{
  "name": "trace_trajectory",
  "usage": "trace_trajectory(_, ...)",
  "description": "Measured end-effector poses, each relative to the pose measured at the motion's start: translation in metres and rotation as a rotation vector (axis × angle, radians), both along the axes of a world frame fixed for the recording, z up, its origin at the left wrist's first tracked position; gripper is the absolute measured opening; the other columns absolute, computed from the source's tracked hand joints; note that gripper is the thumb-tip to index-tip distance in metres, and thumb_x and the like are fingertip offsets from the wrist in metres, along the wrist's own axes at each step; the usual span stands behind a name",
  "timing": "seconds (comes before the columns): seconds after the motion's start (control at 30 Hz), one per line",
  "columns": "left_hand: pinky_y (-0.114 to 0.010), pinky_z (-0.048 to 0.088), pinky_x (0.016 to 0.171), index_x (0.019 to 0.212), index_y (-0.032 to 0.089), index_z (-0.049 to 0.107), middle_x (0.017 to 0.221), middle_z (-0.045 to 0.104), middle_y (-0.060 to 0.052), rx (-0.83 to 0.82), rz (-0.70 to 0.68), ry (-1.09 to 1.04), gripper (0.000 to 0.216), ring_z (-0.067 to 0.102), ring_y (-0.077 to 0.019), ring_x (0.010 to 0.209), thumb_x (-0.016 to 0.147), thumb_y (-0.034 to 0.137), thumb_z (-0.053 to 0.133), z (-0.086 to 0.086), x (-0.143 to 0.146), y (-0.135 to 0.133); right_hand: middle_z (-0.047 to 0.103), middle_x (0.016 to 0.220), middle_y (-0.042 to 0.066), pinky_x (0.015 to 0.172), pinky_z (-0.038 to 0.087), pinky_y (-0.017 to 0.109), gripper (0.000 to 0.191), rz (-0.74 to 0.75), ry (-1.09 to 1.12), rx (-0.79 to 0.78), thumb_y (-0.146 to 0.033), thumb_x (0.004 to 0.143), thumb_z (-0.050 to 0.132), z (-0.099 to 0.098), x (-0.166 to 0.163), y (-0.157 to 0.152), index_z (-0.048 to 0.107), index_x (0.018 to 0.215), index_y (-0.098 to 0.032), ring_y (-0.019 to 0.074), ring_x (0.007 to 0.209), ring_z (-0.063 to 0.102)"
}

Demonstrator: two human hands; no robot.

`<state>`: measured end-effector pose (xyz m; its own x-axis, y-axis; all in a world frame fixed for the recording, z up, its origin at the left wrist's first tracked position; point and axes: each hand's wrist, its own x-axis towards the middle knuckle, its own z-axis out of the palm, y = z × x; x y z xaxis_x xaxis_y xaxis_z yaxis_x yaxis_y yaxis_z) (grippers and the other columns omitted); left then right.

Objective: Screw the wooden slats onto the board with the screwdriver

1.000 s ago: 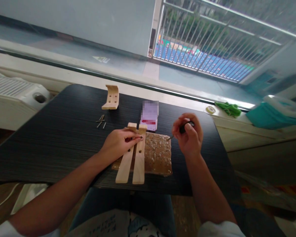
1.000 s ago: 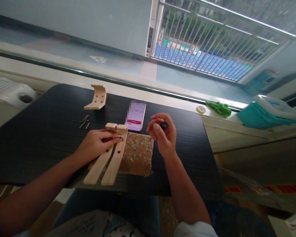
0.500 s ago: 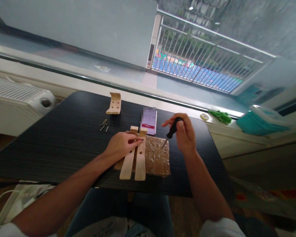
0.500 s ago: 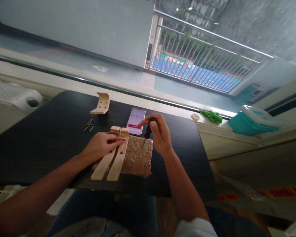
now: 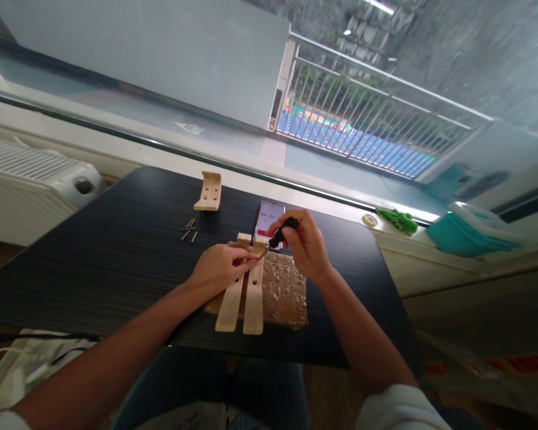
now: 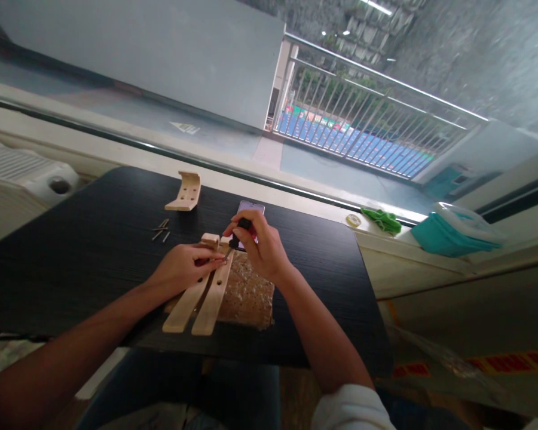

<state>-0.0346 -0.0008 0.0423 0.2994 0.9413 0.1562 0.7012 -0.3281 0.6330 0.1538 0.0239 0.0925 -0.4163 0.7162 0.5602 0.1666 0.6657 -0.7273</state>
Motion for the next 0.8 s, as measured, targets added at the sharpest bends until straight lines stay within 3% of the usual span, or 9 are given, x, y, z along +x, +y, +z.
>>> trace_trajectory(0.57,-0.030,0.049,0.077,0.094,0.024,0.076,0.097,0.076,-0.002,-0.035,-0.008,-0.003,0.026,0.069,-0.0216,0.086,0.084,0.041,0.059,-0.003,-0.001,0.002,0.066,0.085,0.000,0.066,0.047,0.025,0.014,0.126,-0.092,0.057,-0.030,0.095,0.043,0.008,-0.001,0.006,0.048,0.106,-0.022,0.0090,0.075,0.060)
trace_trajectory(0.8,-0.031,0.049,0.076,0.095,0.025,0.076,0.096,0.076,-0.002,-0.030,-0.003,0.000,0.025,0.069,-0.0221,0.086,0.084,0.040,0.059,-0.004,-0.001,0.001,0.064,0.093,0.001,0.069,0.046,0.025,0.027,0.226,-0.127,0.032,-0.028,0.097,0.038,0.014,0.004,0.006,0.050,0.120,-0.022,0.0090,0.077,0.058)
